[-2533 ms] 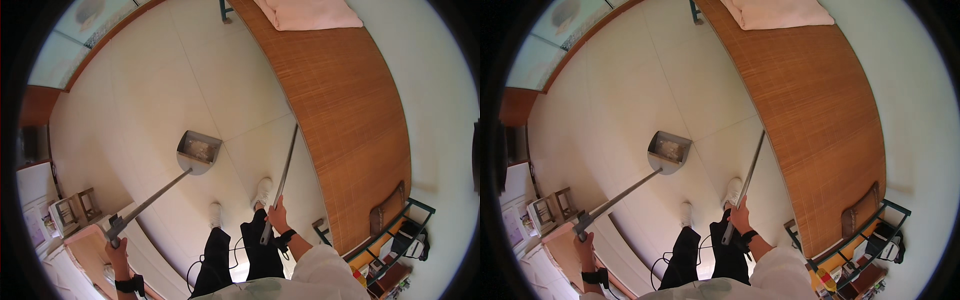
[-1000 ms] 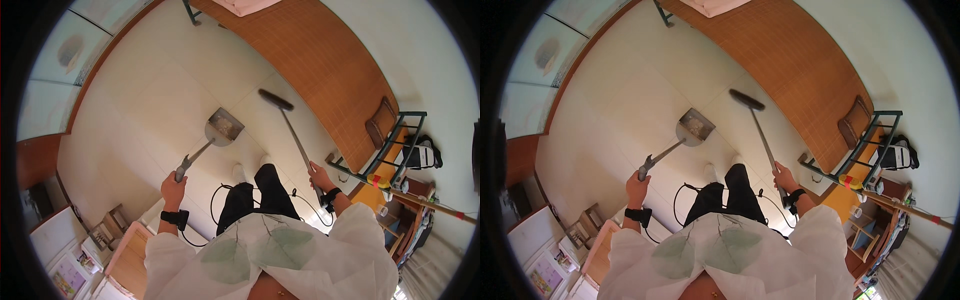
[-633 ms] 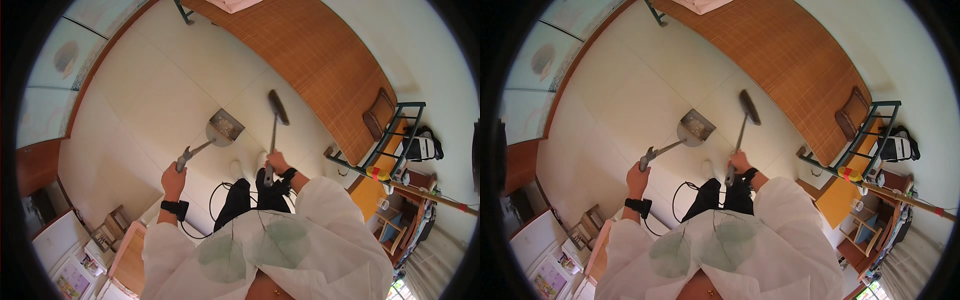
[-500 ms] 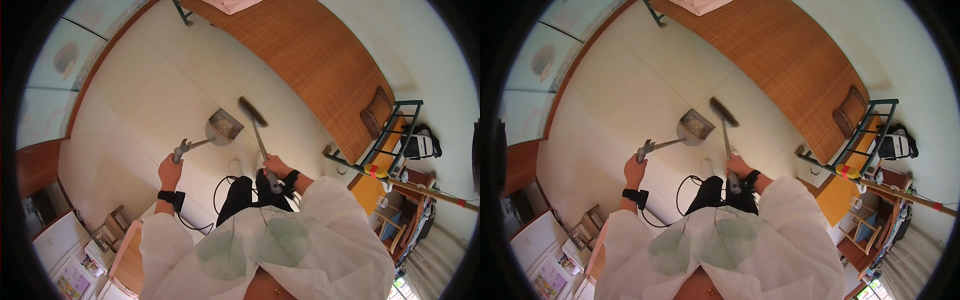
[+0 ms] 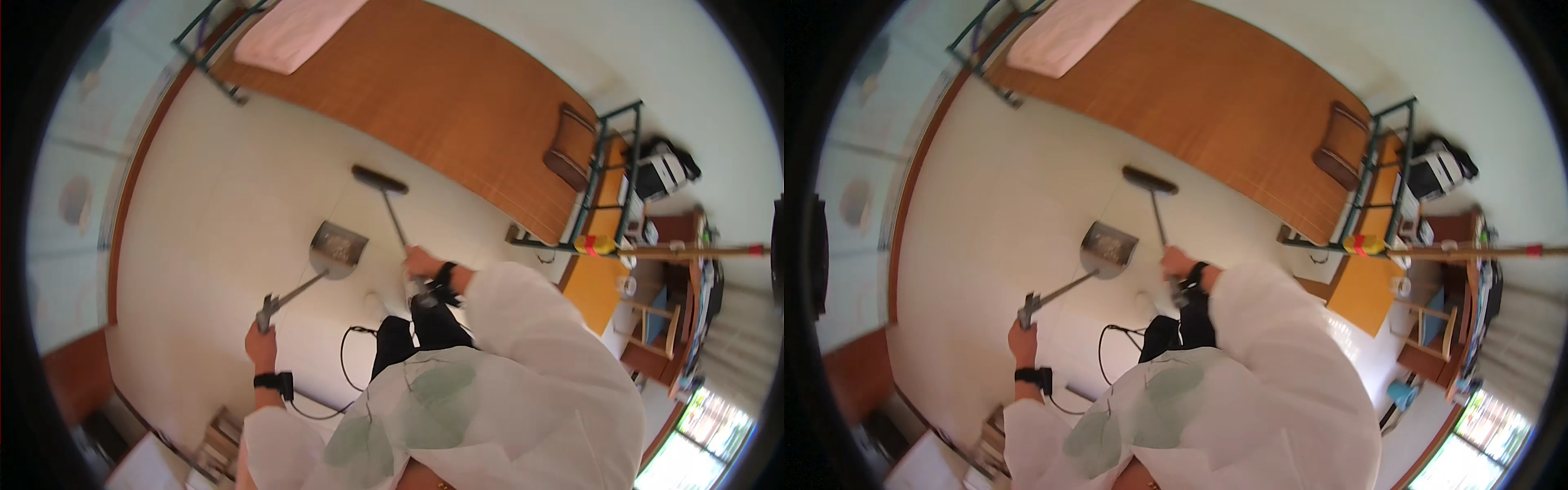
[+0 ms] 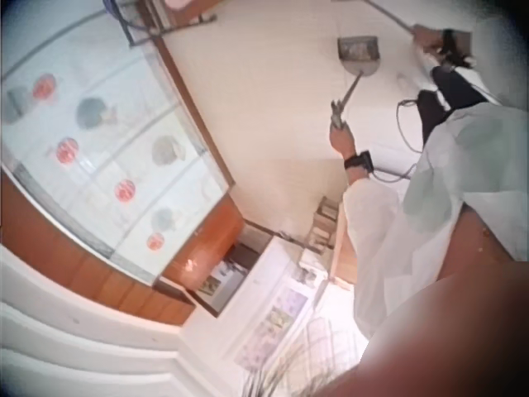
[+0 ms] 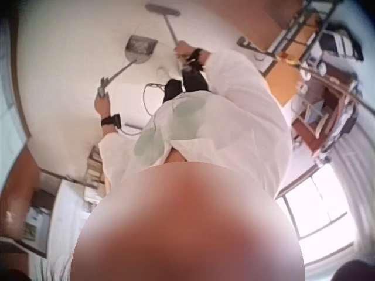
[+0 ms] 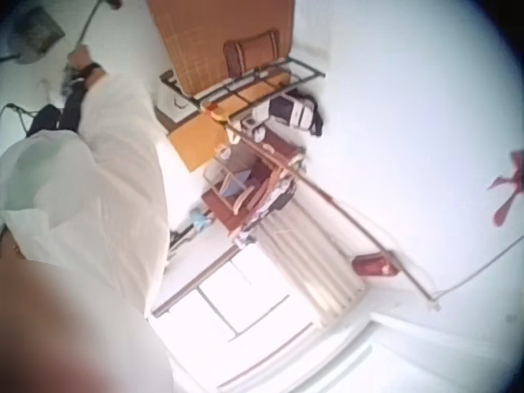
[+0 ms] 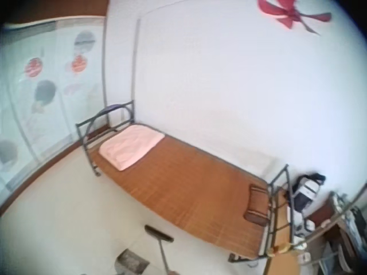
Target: The person sweeps debris from the floor into a dustpan using a long-handled broom in several areas of a room.
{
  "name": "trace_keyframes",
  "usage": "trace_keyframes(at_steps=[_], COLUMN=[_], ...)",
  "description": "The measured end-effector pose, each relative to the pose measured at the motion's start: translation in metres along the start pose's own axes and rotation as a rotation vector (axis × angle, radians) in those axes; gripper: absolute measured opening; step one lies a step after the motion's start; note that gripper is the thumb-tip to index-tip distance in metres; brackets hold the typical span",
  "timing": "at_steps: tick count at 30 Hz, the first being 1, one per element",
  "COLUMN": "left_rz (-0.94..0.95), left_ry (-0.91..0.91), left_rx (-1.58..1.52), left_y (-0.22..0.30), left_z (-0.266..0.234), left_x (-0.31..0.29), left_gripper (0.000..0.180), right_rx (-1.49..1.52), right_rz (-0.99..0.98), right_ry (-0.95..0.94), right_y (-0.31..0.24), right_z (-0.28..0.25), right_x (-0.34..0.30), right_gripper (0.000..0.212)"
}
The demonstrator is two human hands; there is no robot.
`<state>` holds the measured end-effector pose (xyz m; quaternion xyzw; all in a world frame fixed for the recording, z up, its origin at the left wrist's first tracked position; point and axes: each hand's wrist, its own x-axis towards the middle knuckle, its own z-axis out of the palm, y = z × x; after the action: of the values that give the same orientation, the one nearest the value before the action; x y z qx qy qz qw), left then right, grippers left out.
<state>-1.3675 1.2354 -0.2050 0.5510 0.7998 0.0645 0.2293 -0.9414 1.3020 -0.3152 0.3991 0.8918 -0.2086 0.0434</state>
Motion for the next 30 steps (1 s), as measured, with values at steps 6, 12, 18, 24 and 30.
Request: trace_keyframes(at_steps=[6, 12, 18, 24, 30], left_rz=[0.051, 0.163, 0.009, -0.030, 0.320], left_ry=[-0.019, -0.077, -0.261, -0.297, 0.005], left_rx=[-0.078, -0.053, -0.318, -0.396, 0.018], left_y=[-0.007, -0.025, -0.023, -0.033, -0.006], left_z=[0.008, 0.018, 0.020, 0.022, 0.011], left_x=[0.005, 0.015, 0.020, 0.022, 0.014], left_gripper=[0.025, 0.024, 0.021, 0.026, 0.049], right_rx=[1.376, 1.574, 1.465, 1.589, 1.382], right_rz=[0.300, 0.761, 0.823, 1.193, 1.124], right_ry=[0.093, -0.111, -0.006, 0.285, 0.618], right_y=[-0.017, -0.067, -0.136, -0.193, -0.233], right_z=[-0.005, -0.096, -0.095, -0.064, -0.036], right_x=[-0.056, -0.173, -0.270, -0.364, -0.453], right_gripper=[0.019, 0.012, 0.049, 0.028, 0.017])
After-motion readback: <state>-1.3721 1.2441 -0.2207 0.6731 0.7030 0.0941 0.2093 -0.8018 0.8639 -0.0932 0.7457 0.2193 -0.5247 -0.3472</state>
